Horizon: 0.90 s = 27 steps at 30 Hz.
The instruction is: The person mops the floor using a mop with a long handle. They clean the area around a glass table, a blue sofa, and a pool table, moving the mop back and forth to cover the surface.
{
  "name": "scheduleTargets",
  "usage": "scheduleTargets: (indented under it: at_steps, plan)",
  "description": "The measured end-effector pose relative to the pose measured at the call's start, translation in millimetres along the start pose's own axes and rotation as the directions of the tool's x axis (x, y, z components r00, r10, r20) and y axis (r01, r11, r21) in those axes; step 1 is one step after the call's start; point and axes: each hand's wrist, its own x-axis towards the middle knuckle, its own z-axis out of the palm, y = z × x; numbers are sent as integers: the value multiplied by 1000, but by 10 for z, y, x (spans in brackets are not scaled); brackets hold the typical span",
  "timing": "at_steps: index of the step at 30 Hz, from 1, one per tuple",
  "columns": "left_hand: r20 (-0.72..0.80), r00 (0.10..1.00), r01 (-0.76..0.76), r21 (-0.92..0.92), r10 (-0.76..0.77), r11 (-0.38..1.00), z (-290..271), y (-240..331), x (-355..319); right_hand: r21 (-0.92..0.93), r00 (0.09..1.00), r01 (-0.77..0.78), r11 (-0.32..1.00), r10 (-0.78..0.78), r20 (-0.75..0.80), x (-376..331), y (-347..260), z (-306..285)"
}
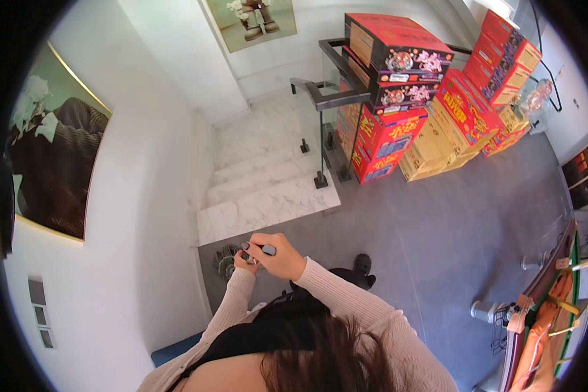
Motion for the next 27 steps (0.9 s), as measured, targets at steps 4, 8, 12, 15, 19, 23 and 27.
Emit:
scheduleTargets:
  at_steps: [4,8,12,15,19,23,27]
  plan:
    - [321,913,-406,782,253,473,273,-414,166,-19,999,49,999,-49,-24,-187,-132,-539]
    - [392,904,-423,754,172,504,872,-1176,307,-94,986,144,985,-150,-66,-474,-321,-1353]
    - [376,926,-269,628,17,730,1502,-2063,413,-187,975,167,968,-190,-114,-845,-553,-2268]
    - [477,878,-394,670,42,630,1908,-2619,517,-242,964,191,951,-228,-136,-1097,-724,-2829]
    - [797,582,-787,602,161,-136,2635,-3269,-135,-293,909,320,901,-380,-175,-1330,-981,-3363]
    - [828,497,-868,476,259,144,2783,-3785,-331,-327,859,470,820,-510,-44,-1439,-1130,-3559]
    - [863,482,-875,482,153,40,3085,-4107,-662,-365,879,460,809,-472,62,-1509,-1168,-3550]
